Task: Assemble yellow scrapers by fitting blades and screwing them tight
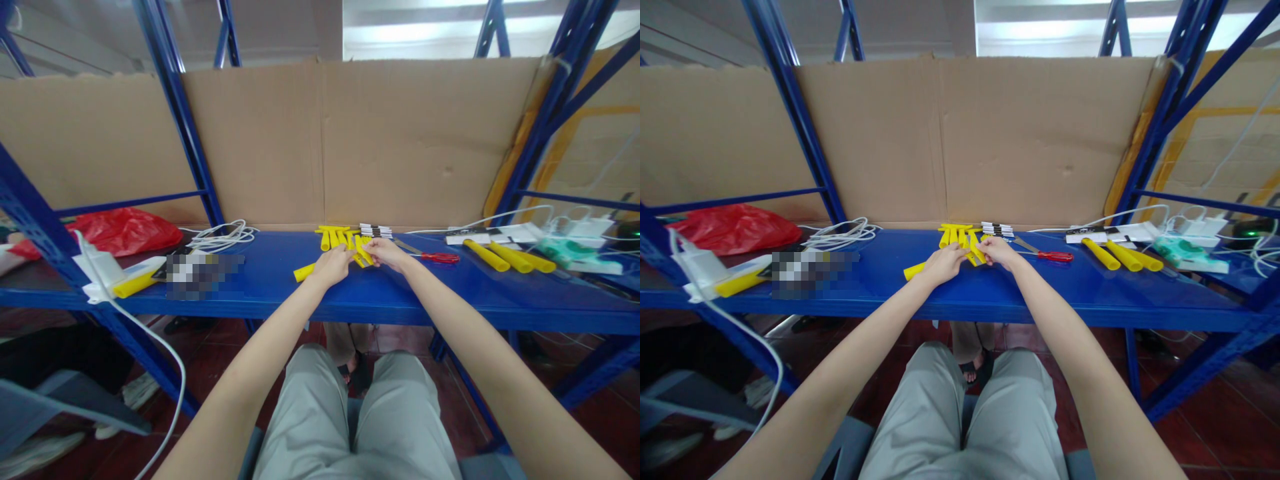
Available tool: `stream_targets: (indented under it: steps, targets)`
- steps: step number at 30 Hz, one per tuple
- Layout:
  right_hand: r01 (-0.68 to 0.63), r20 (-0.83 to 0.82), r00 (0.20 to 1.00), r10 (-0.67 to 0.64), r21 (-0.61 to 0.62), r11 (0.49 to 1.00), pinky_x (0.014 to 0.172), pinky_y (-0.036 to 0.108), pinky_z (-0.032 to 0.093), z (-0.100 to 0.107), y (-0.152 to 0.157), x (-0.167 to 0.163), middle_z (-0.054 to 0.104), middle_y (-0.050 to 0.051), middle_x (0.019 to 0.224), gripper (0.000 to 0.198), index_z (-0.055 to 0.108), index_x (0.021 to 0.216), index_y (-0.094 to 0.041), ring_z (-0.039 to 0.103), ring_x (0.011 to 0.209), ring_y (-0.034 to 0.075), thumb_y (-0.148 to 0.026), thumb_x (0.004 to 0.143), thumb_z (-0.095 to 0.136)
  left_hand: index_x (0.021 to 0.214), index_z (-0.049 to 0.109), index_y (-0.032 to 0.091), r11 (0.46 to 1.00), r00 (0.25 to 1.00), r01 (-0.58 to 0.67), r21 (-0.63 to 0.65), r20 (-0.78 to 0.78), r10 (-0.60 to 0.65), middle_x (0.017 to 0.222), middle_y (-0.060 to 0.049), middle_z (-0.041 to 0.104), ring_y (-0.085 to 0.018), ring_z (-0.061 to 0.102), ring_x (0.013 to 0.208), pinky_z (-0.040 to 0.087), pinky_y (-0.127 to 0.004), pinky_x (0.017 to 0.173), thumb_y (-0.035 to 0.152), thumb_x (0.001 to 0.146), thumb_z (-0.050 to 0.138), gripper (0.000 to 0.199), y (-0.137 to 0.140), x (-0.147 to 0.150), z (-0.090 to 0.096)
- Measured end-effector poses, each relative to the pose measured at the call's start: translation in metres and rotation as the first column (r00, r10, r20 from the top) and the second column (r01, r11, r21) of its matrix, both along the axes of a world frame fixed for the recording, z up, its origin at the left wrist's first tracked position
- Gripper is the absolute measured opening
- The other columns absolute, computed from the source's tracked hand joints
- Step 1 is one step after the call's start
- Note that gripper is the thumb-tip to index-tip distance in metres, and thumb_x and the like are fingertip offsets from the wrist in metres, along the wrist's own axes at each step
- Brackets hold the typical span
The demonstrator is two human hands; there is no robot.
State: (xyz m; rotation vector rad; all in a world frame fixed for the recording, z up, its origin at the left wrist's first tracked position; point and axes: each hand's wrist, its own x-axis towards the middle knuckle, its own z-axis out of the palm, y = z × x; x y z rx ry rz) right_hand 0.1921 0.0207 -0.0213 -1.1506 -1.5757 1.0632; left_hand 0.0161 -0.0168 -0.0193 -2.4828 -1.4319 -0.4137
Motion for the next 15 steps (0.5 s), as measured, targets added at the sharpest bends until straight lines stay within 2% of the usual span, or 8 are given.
stream_targets:
  steps: [7, 15]
  targets:
    - [-0.019, -0.212, 0.977, 0.013, -0.027, 0.999, 0.039, 0.018, 0.031, 0.011, -0.005, -0.001, 0.048, -0.003, 0.048, 0.019, 0.054, 0.066, -0.015, 0.040, 0.041, 0.007, -0.017, 0.085, 0.059, 0.132, 0.054, 0.027, 1.000, 1.000, 0.005, 0.000, 0.011, -0.005, 0.120, -0.010, 0.058, -0.024, 0.060, 0.107, 0.050, -0.033, 0.087, 0.027, 0.096, 0.036, 0.040, 0.000, 0.002, -0.001]
    - [0.075, -0.240, 0.968, -0.078, -0.021, 0.997, 0.040, 0.018, 0.030, 0.015, -0.006, 0.000, 0.047, -0.003, 0.048, 0.018, 0.051, 0.069, -0.016, 0.039, 0.041, 0.007, -0.018, 0.086, 0.057, 0.129, 0.057, 0.026, 0.999, 0.998, 0.048, -0.021, 0.035, -0.048, 0.124, -0.008, 0.060, -0.023, 0.060, 0.110, 0.049, -0.033, 0.090, 0.026, 0.095, 0.040, 0.038, 0.002, 0.001, -0.003]
